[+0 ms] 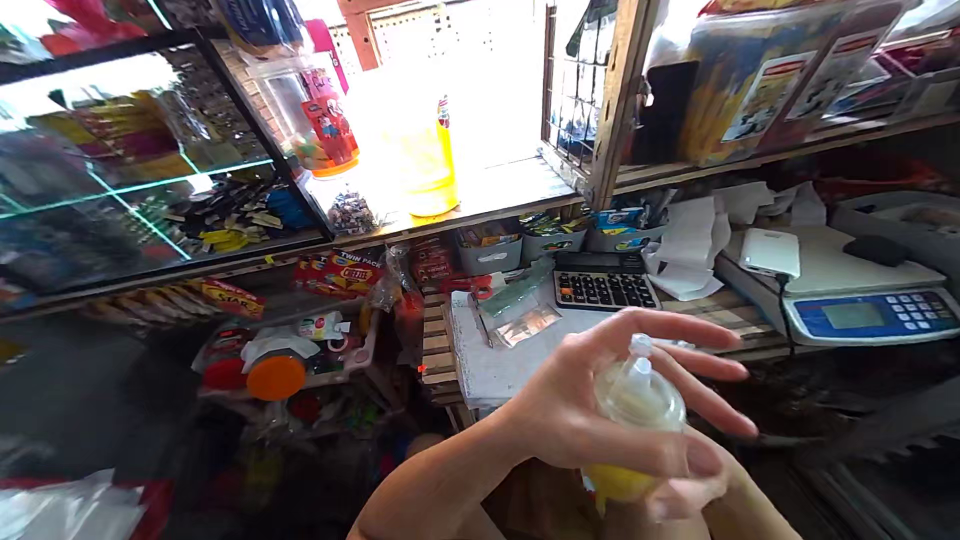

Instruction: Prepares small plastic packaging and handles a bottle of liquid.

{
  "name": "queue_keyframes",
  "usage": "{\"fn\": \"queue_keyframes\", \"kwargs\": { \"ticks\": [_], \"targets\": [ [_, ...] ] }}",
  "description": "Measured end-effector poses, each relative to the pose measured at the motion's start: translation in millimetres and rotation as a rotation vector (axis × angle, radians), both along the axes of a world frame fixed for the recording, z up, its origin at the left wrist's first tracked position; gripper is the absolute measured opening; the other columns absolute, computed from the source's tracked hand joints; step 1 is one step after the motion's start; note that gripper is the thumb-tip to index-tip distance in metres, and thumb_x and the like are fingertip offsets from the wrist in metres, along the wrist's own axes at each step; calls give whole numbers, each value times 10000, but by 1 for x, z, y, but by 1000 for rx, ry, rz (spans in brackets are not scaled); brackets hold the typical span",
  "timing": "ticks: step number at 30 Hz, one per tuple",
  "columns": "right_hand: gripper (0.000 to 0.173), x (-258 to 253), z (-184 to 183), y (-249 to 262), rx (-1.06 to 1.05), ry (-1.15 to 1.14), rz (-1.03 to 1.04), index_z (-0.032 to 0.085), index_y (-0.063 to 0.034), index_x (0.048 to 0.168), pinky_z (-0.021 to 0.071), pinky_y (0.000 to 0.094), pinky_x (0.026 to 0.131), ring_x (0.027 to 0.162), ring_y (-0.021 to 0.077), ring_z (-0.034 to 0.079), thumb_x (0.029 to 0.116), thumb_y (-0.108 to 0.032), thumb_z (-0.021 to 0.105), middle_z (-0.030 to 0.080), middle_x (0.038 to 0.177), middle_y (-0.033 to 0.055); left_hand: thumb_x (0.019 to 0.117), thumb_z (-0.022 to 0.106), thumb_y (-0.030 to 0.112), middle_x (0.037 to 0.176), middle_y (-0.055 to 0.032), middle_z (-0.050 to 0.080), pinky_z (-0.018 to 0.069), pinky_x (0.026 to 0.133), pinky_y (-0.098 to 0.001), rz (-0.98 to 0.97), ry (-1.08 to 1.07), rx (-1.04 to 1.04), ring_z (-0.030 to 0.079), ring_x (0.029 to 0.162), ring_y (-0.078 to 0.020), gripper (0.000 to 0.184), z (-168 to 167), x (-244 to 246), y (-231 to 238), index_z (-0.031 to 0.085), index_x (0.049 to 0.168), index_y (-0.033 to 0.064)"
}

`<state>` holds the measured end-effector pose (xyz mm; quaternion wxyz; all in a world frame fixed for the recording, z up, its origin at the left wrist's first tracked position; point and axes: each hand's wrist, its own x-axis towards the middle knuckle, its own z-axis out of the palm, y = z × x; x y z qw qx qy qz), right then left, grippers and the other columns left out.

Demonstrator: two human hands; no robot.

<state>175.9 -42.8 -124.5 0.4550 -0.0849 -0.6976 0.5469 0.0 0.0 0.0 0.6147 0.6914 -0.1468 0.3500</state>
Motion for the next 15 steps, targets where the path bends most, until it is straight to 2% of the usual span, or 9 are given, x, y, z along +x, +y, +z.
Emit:
{"fn": "queue_keyframes", "kwargs": {
  "ticks": [1,2,3,5,6,8,10,12,15],
  "targets": [
    [615,-9,11,-10,34,-89,-330,587,-159,1342,577,272,958,1089,31,675,825,-367,848,715,1193,-94,864,737,90,1152,-197,716,415,1156,-455,149,-3,33,677,1138,-227,624,-3,-1,3,452,1375,-125],
    [599,-22,11,-12,89,-123,-619,640,-170,1258,595,237,912,1017,2,687,769,-410,891,730,1108,-112,860,738,81,1159,-195,699,478,1107,-438,298,-3,52,680,1114,-226,605,-8,0,5,470,1358,-133],
    [640,-36,5,-9,145,-124,-865,651,-153,1226,596,224,910,1013,-6,685,720,-446,913,732,1092,-97,844,742,66,1143,-173,715,459,1122,-444,457,11,69,683,1105,-210,590,-14,1,6,498,1347,-124],
    [757,-58,-10,-3,214,-156,-1212,643,-32,1181,559,194,933,1052,-23,657,652,-511,894,721,1087,-16,817,760,62,1054,-94,768,231,1242,-561,717,34,95,693,1104,-157,560,-28,6,7,564,1321,-83],
    [776,-66,-18,-1,198,-158,-1282,641,32,1146,553,202,911,1017,-8,658,639,-500,889,717,1051,34,815,760,81,1029,-66,774,185,1247,-595,796,51,99,694,1099,-137,548,-36,8,6,582,1312,-68],
    [643,-75,-31,-4,122,-112,-1282,637,22,1077,565,164,877,941,-66,663,672,-412,885,726,965,-23,819,751,99,1024,-51,770,180,1237,-612,828,114,108,693,1077,-119,541,-49,9,3,594,1313,-56],
    [610,-72,-38,-11,50,-121,-1172,619,70,1086,539,162,921,942,-88,654,713,-333,886,729,955,-19,799,752,75,1022,-62,769,176,1237,-599,760,168,119,697,1066,-121,550,-57,4,2,596,1309,-61],
    [621,-71,-31,-17,-41,-159,-1071,629,84,1069,526,126,911,915,-110,648,661,-294,906,728,938,-28,796,724,75,1032,-75,767,162,1244,-588,680,195,112,693,1087,-131,540,-63,-8,4,589,1297,-74],
    [547,-69,-29,-24,-169,-147,-830,666,-47,1090,571,159,888,911,-75,678,654,-267,913,740,958,-109,830,706,132,1077,-110,759,109,1261,-595,583,190,72,674,1150,-169,477,-74,-22,5,614,1245,-86]
  ]
}}
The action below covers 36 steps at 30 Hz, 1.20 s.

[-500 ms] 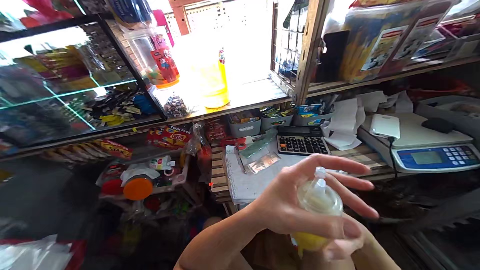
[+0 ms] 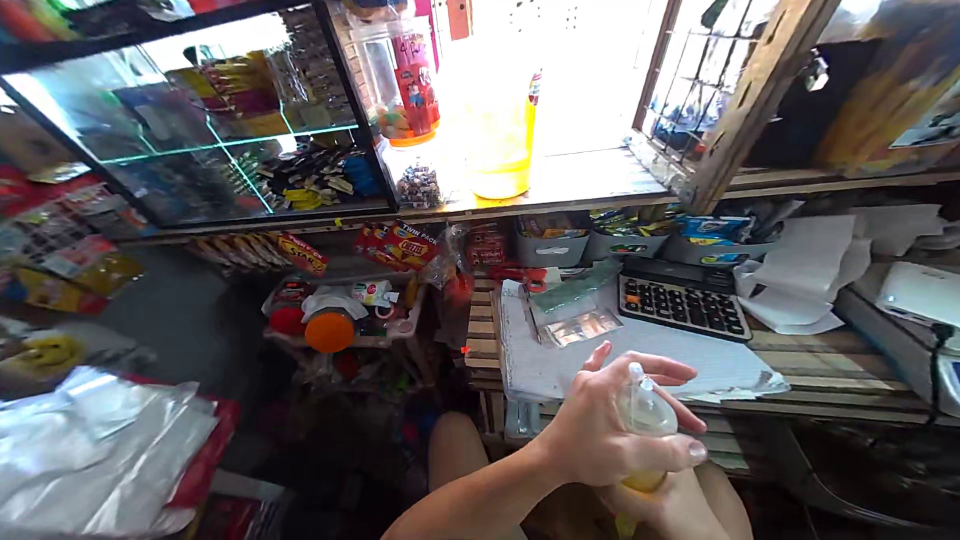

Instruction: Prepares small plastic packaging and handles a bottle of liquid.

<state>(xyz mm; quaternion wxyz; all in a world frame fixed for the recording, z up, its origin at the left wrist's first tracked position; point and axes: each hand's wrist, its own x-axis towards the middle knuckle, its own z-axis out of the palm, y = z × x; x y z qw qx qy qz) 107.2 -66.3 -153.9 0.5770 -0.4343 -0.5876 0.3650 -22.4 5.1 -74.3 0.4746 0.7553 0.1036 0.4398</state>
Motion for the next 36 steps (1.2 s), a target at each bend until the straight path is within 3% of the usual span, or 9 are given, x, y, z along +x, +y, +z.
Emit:
{"fn": "queue_keyframes", "kwargs": {
  "ticks": [4,7,11,13,15,18,22,28,36],
  "targets": [
    [554,1,-5,-3,-159,37,238,650,4,1106,569,198,905,915,-45,680,694,-269,900,735,971,-69,872,694,193,1082,-144,757,67,1262,-595,-136,-21,-61,669,1170,-196,533,-11,-14,-2,584,1286,-123],
    [519,-1,-19,-5,-191,53,350,678,-127,1137,587,211,875,909,-39,692,717,-326,907,746,972,-122,886,733,270,1183,-165,732,82,1270,-590,-152,-11,-108,618,1269,-234,592,-19,-22,-2,566,1305,-113],
    [493,-6,-5,21,-36,136,448,680,-142,1198,610,285,896,959,54,717,782,-290,899,758,1043,-58,850,707,633,1551,-175,462,347,1215,-483,-107,-96,-39,414,1454,-307,1126,-21,-41,9,161,1589,-16],
    [593,2,19,47,-1,123,354,627,-78,1251,620,329,868,950,127,720,785,-325,899,743,1055,15,896,571,733,1593,-124,423,367,1207,-479,95,-130,-7,401,1469,-289,1079,-16,-59,14,110,1615,74],
    [787,14,62,81,5,23,208,485,-14,1353,626,343,855,955,152,719,778,-372,886,717,1078,51,972,532,647,1551,-111,483,397,1186,-471,318,-146,-10,464,1429,-277,928,-18,-80,17,152,1609,89],
    [918,32,126,148,54,-115,7,392,-56,1445,626,375,823,951,166,711,737,-361,892,688,1121,70,1007,591,502,1536,-134,495,405,1186,-466,439,-188,-124,486,1417,-291,830,-42,-112,14,198,1597,68],
    [909,51,185,254,187,-206,-208,493,-29,1414,572,472,900,1105,281,625,678,-328,935,556,1284,201,1002,614,417,1515,-134,505,452,1140,-390,604,-113,-368,522,1378,-215,796,-75,-139,-9,252,1557,-25],
    [725,50,194,352,117,-146,-384,597,7,1324,536,505,973,1128,322,637,746,-281,927,612,1267,235,1022,534,267,1457,-222,511,499,1060,-355,890,13,-455,574,1294,-204,663,-101,-175,-25,284,1522,-91],
    [801,47,180,377,86,-165,-460,569,24,1349,486,489,1053,1244,339,573,725,-319,935,561,1349,255,1015,526,182,1452,-213,522,512,1054,-353,907,38,-438,586,1283,-225,579,-96,-176,-7,346,1494,-89]
  ]
}}
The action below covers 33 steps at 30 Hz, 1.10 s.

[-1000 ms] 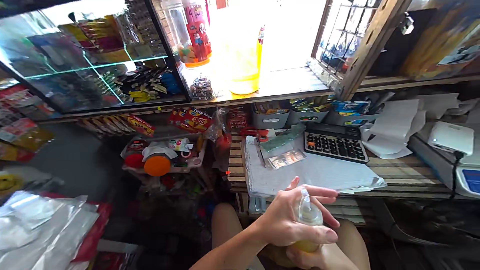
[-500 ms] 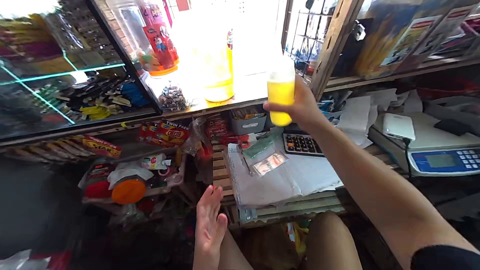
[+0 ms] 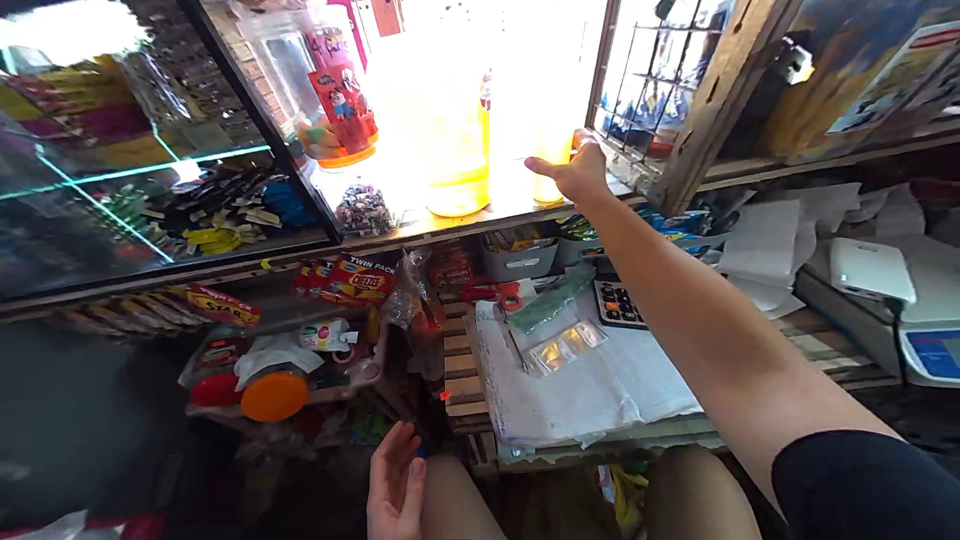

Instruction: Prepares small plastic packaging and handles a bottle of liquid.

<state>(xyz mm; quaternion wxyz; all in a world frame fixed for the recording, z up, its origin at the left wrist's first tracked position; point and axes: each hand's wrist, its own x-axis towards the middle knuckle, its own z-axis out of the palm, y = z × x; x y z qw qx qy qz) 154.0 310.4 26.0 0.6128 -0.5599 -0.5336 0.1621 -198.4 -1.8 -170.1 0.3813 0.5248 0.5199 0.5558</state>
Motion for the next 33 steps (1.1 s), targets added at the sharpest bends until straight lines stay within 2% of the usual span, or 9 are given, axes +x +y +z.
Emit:
{"fn": "queue_keyframes", "kwargs": {
  "ticks": [4,9,12,14,15,20,25,30,33],
  "targets": [
    [992,-3,5,-2,-78,-129,-228,489,2,1443,448,555,1077,1369,419,456,687,-463,932,417,1499,283,1001,573,265,1440,-173,550,544,1012,-342,-67,4,19,608,1260,-221,596,4,25,9,402,1477,-50],
    [1143,7,-6,-4,-50,-80,-177,351,27,1500,444,470,1107,1375,404,447,631,-386,967,367,1523,307,994,622,289,1313,-145,636,545,1027,-350,-187,270,213,631,1210,-195,450,10,55,25,610,1312,-31],
    [831,10,-19,-46,131,-59,-127,431,49,1444,499,386,1016,1250,311,552,823,-344,819,481,1424,270,985,651,243,1216,-86,681,524,1007,-327,-256,524,390,615,1185,-182,229,17,80,52,756,1105,79],
    [386,7,-35,-96,261,-68,-80,584,38,1248,529,342,960,1188,235,589,1019,-273,572,559,1284,204,972,668,207,1130,-57,710,522,970,-358,-276,653,475,626,1128,-209,151,18,103,75,792,987,122],
    [318,4,-45,-126,294,-76,-31,619,29,1160,533,340,956,1167,207,590,1056,-248,502,563,1246,176,965,677,189,1105,-54,716,525,962,-395,-299,706,493,632,1111,-231,133,18,115,86,794,972,126],
    [138,8,-117,-263,388,-100,122,666,-153,988,532,320,965,1180,119,564,1021,-270,602,567,1225,-16,951,659,57,1177,-125,730,503,1009,-500,-432,1054,549,673,1123,-322,235,17,170,117,754,1165,71],
    [162,40,-166,-351,304,-69,1,708,-260,1017,527,263,970,1164,75,578,998,-405,638,581,1195,-102,883,645,-69,874,-174,741,585,816,-463,-415,1324,746,739,823,-334,279,20,189,113,739,1138,-6],
    [151,55,-180,-392,289,9,-65,716,-237,1069,545,221,932,1109,46,597,985,-356,674,572,1193,-109,960,583,-49,999,-275,708,543,845,-623,-599,1253,333,694,960,-474,283,79,201,131,696,1215,0],
    [131,54,-181,-400,265,31,-64,709,-232,1059,553,227,924,1101,46,598,979,-333,683,568,1194,-102,908,666,-27,1020,-206,731,505,921,-646,-668,1239,264,683,1020,-426,237,110,209,156,741,1126,30]
  ]
}}
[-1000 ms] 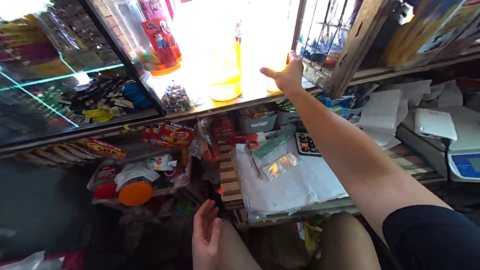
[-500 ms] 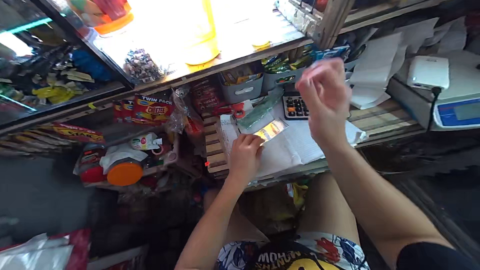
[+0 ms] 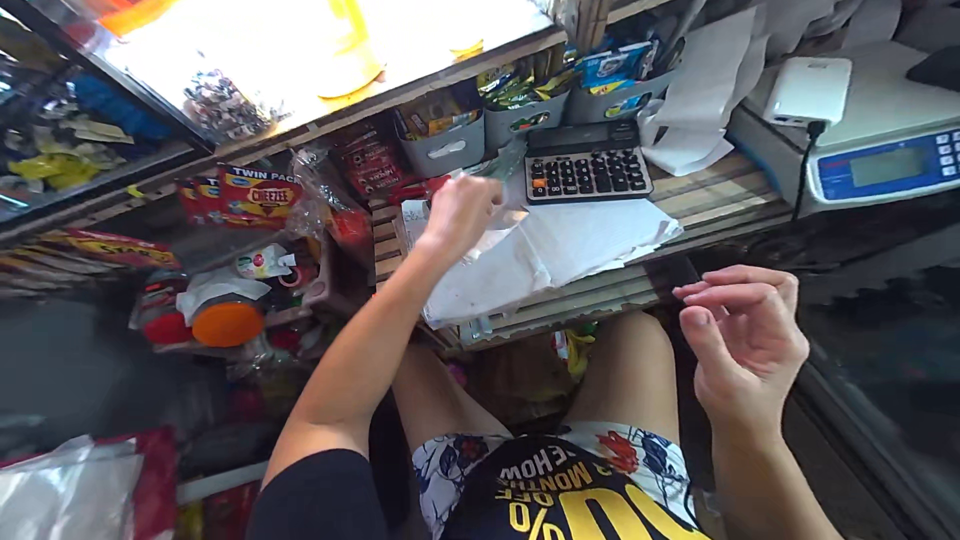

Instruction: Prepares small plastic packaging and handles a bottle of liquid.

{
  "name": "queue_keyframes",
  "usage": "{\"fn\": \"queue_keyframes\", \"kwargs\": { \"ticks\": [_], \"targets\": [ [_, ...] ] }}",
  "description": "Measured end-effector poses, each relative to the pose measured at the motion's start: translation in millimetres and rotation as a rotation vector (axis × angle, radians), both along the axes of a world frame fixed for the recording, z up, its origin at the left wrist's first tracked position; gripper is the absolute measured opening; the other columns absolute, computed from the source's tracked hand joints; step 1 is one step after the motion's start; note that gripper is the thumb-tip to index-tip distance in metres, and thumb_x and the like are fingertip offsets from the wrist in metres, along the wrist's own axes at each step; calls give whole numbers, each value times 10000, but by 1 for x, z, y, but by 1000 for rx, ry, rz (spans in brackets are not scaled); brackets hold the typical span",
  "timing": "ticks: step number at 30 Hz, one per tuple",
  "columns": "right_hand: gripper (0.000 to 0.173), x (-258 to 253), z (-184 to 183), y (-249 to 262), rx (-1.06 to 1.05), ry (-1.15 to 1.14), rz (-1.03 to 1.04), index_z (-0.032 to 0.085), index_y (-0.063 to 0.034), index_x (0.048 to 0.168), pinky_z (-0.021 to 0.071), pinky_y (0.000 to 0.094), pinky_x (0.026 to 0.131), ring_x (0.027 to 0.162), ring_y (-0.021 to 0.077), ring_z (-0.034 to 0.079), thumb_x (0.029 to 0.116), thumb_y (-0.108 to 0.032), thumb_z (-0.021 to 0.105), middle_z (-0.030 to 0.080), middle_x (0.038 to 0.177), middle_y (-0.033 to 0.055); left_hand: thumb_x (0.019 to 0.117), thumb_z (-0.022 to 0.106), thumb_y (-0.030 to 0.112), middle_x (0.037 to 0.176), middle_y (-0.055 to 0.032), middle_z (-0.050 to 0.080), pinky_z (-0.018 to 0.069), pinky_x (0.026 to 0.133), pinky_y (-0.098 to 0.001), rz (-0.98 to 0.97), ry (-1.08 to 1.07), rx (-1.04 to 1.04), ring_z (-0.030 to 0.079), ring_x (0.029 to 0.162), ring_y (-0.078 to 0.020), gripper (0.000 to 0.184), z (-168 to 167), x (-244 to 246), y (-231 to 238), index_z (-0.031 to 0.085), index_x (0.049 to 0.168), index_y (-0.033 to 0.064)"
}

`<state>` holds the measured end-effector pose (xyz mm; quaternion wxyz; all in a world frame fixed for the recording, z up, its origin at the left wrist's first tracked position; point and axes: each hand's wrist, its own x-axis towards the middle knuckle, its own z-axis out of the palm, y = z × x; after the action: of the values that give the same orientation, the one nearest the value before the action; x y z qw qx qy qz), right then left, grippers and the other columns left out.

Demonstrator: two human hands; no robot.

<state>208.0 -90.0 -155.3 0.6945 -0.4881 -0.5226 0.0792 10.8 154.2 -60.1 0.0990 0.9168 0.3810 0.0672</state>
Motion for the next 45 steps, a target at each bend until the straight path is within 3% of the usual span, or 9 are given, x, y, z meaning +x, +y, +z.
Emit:
{"fn": "queue_keyframes", "kwargs": {
  "ticks": [7,12,17,23,27,33,39,43,45],
  "targets": [
    [147,-10,0,-6,-77,-22,73,708,-196,1056,567,215,902,1117,55,597,964,-310,696,552,1223,-54,946,678,103,1099,-201,665,377,1033,-587,-75,-186,530,570,1153,-413,118,49,14,22,791,982,109],
    [176,-16,1,-3,-106,-89,97,714,-176,1039,555,225,935,1152,73,575,953,-330,707,555,1206,-20,948,713,195,723,-29,710,356,859,-457,0,-704,989,584,708,-201,121,47,7,21,831,972,210],
    [223,-23,4,14,-162,-128,190,716,-109,1030,596,270,908,1110,100,628,968,-322,689,580,1215,36,1012,603,112,942,-72,742,577,797,-316,-52,-1034,448,700,848,-114,179,31,-4,4,732,1094,20],
    [194,-27,17,43,-170,-152,308,697,-84,1034,613,280,878,1074,113,639,970,-266,683,584,1187,49,1024,501,126,1143,-116,683,565,977,-413,-185,-1324,-321,675,1089,-209,254,8,-9,-26,614,1186,-34],
    [229,-29,44,50,-172,-107,265,668,-113,1155,605,288,854,1041,100,641,992,-272,636,589,1202,21,955,610,-42,1035,-99,645,634,786,-366,-189,-1250,-328,707,855,-187,381,13,-3,-73,422,1285,-5],
    [440,-31,73,47,-304,167,439,652,-108,1255,569,297,899,1016,92,666,1093,-423,391,687,1153,-6,922,707,-1,1267,-64,626,630,671,-296,-398,-1014,-331,698,768,-144,840,7,-11,-116,164,1542,159],
    [200,-33,75,36,-175,208,386,687,-77,1137,596,219,688,760,66,671,939,-53,688,698,894,-12,881,757,-9,1484,-55,511,633,700,-288,-396,-873,-290,705,787,-110,863,-10,-16,-132,230,1544,157],
    [148,-32,65,29,-151,165,290,696,-84,1088,609,223,711,780,66,695,943,-56,698,723,900,-19,950,709,77,988,-42,709,604,624,-246,-155,-952,-329,674,700,-90,221,-23,-14,-142,685,1167,44],
    [100,-28,60,26,-171,107,255,705,-66,1061,614,230,716,783,77,701,966,-69,675,724,904,-6,974,677,79,898,-27,671,579,603,-208,-147,-911,-262,644,682,-65,82,-28,-15,-144,732,1023,44]
  ]
}}
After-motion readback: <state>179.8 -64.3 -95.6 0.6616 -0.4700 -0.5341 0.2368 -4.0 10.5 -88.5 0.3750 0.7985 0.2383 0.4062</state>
